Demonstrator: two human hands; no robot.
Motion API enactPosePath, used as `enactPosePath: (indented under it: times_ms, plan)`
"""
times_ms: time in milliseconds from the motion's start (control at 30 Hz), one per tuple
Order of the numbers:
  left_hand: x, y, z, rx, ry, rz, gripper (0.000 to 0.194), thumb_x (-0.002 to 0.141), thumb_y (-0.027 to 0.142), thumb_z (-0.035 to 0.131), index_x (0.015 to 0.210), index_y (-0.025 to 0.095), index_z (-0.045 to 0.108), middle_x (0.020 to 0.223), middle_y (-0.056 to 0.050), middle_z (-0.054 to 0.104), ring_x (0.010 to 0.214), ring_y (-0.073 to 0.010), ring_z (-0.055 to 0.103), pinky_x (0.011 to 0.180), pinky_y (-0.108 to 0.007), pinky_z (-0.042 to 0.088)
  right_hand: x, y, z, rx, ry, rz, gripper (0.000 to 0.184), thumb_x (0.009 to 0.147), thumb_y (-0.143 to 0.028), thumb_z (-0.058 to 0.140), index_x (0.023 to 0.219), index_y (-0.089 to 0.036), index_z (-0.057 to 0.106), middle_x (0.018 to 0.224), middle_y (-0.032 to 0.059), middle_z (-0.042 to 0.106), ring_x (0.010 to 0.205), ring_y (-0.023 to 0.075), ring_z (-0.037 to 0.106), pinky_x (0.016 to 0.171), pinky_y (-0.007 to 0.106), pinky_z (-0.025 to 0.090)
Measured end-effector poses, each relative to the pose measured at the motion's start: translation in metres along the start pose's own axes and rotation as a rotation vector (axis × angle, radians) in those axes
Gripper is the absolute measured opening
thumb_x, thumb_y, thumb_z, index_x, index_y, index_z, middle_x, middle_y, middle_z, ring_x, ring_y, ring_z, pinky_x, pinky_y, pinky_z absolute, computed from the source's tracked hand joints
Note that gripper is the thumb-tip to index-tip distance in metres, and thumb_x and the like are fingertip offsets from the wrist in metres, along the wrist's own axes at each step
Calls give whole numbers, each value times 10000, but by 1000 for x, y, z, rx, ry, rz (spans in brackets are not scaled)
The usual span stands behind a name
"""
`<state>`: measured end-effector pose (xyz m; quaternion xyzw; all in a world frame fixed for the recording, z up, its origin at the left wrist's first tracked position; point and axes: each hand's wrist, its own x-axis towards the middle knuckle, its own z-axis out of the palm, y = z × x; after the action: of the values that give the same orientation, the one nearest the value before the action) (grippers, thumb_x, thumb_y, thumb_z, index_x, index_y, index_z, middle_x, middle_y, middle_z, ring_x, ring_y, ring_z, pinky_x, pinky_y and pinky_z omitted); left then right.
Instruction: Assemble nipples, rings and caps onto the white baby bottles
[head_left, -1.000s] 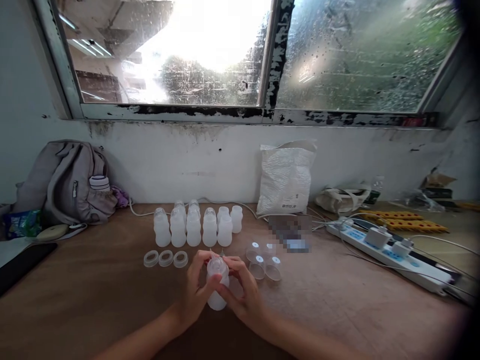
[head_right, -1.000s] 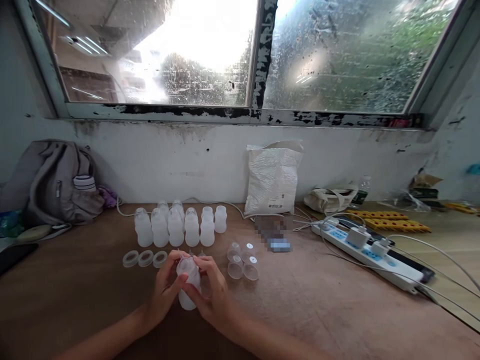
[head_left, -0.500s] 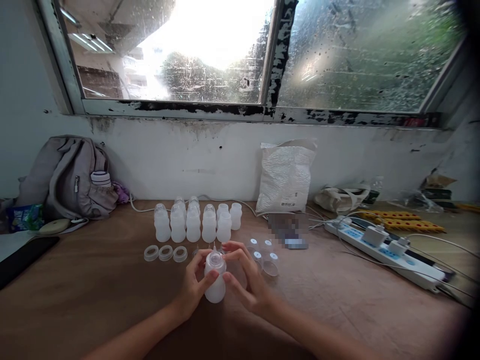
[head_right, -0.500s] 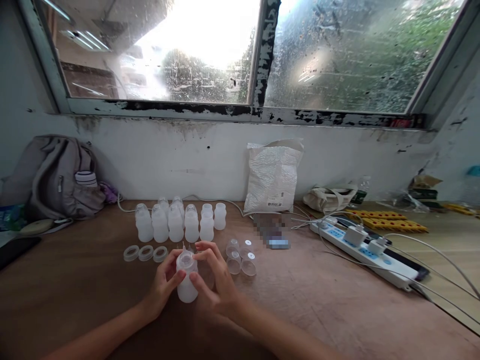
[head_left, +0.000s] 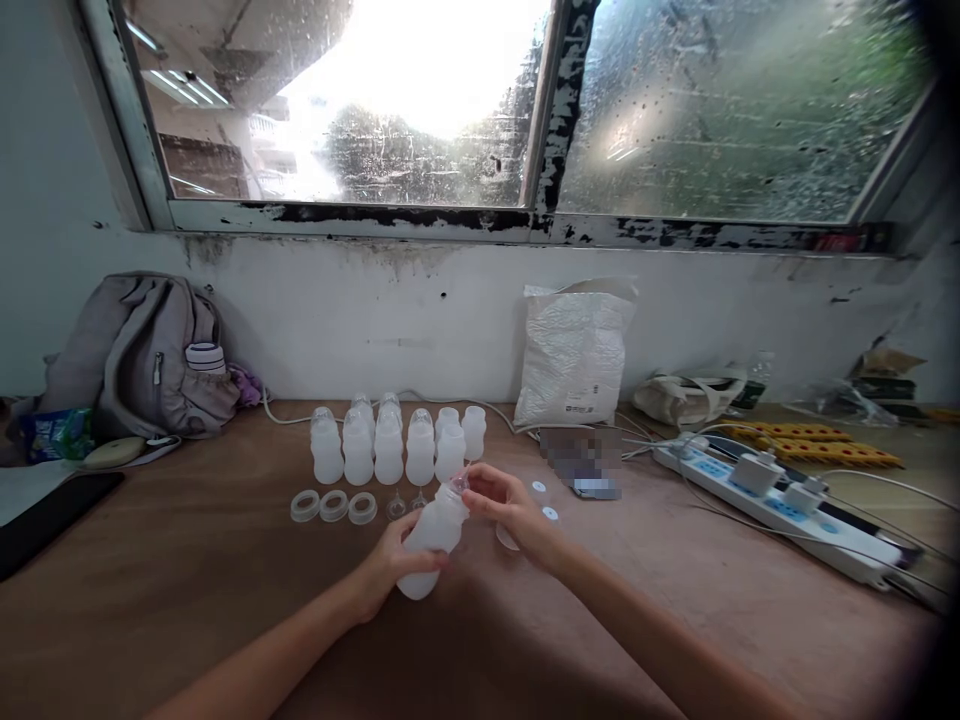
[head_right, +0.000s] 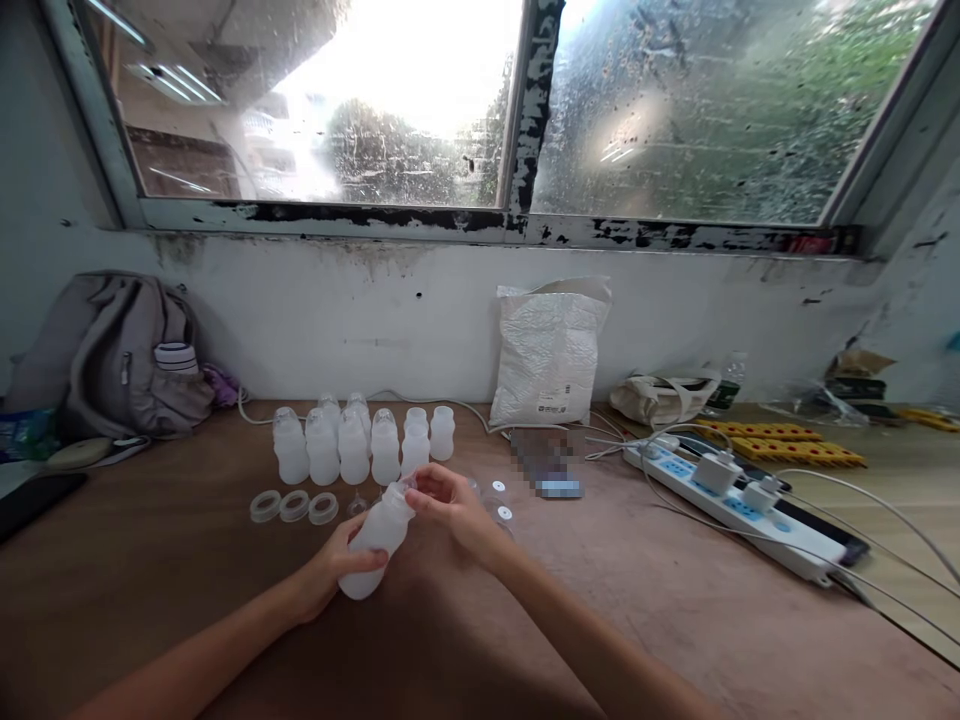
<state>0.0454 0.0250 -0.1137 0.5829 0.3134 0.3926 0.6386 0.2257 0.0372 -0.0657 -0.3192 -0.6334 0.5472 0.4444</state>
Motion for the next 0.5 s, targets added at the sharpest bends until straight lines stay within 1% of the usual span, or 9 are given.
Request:
enactPosePath:
  times_ms: [67, 133, 267, 367, 433, 500]
  plan:
    - [0, 1, -2, -70, 14, -32, 415, 612, 293, 692, 973, 155, 538, 810, -19, 525, 721, -140, 488, 593, -231, 410, 3, -1, -8, 16, -33, 39, 297, 671, -416, 649, 818, -171, 569, 813, 24, 591, 775, 146, 541, 697, 266, 418]
    - [0, 2, -4, -108, -19, -66, 413, 607, 301, 694, 956, 173, 514, 806, -14, 520, 682, -137, 501, 553, -240, 439, 5, -3, -16, -60, -53, 77, 301, 664, -413, 657, 802, -156, 579, 793, 23, 587, 734, 134, 533, 651, 248, 415]
    - [0, 4, -5, -104, -141, -119, 346, 626, 315, 677, 880, 170, 492, 764, 0, 515, 587, -116, 509, 490, -257, 470, 4, -9, -26, -253, -96, 165, 309, 702, -433, 617, 770, -133, 589, 643, 2, 553, 531, 86, 481, 457, 198, 368]
    - [0, 5, -6, -79, -178, -137, 356, 614, 308, 686, 877, 170, 489, 775, 1, 521, 578, -115, 520, 469, -248, 477, 3, -11, -26, -292, -126, 233, 354, 719, -481, 573, 746, -128, 573, 530, -23, 505, 407, 67, 434, 359, 187, 327]
    - [1, 5, -7, -80, -196, -142, 357, 614, 302, 681, 885, 166, 492, 774, 0, 526, 559, -111, 524, 455, -238, 472, 3, -12, -25, -281, -131, 239, 356, 712, -482, 577, 736, -128, 563, 518, -27, 502, 403, 72, 450, 363, 190, 348]
    - [1, 5, -8, -110, -206, -151, 353, 634, 311, 654, 913, 160, 499, 751, -7, 539, 539, -113, 534, 455, -232, 461, 3, -13, -24, -254, -137, 209, 336, 711, -457, 590, 757, -126, 562, 560, -16, 530, 457, 84, 495, 422, 205, 396]
